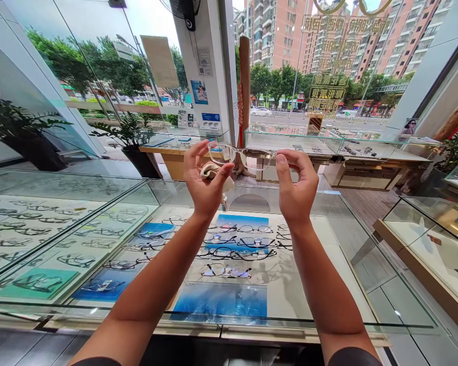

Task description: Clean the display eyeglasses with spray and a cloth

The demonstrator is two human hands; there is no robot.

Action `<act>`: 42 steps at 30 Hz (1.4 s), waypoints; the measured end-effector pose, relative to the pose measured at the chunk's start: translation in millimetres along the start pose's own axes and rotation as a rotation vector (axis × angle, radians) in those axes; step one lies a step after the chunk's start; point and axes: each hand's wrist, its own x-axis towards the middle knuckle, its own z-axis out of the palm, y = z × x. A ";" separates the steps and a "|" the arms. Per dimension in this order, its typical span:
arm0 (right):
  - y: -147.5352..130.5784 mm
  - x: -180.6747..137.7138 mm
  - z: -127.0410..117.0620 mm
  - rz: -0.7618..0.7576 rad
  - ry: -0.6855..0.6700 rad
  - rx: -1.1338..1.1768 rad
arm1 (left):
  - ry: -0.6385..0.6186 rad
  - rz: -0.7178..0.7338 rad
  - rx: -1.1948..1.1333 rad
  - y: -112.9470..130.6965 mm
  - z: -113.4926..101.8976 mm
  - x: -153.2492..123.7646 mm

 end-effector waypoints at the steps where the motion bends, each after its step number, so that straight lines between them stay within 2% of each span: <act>1: -0.3 0.5 -0.3 0.013 -0.002 0.000 | -0.008 -0.007 -0.003 -0.7 0.6 -0.5; 10: -6.4 3.0 -1.3 0.134 -0.088 0.203 | -0.109 -0.040 -0.020 -4.1 -1.5 -1.0; 17: -0.8 3.3 -2.2 0.206 -0.124 0.234 | -0.147 -0.080 -0.037 -7.9 -0.8 -0.7; 21: -1.0 6.0 -5.2 0.182 -0.129 0.214 | -0.183 -0.068 0.015 -7.0 -4.2 1.6; 24: -2.5 12.0 -14.1 0.092 -0.113 0.105 | -0.230 -0.020 0.133 -2.0 -11.3 7.1; 26: -3.1 16.6 -21.6 0.033 -0.164 -0.034 | -0.282 0.032 0.226 4.3 -16.3 11.1; 28: -2.8 20.2 -27.4 -0.002 -0.297 -0.158 | -0.340 0.087 0.300 12.5 -19.8 13.9; 30: -1.6 21.8 -30.2 -0.012 -0.428 -0.211 | -0.384 0.137 0.348 21.1 -21.3 15.1; 32: 0.2 21.8 -30.2 -0.011 -0.495 -0.210 | -0.415 0.173 0.374 28.0 -21.5 15.0; 35: 2.0 20.7 -28.8 -0.003 -0.537 -0.198 | -0.431 0.172 0.337 32.7 -21.0 14.6; 42: 4.1 21.5 -29.6 0.046 -0.555 -0.144 | -0.466 0.009 0.142 32.3 -21.7 17.0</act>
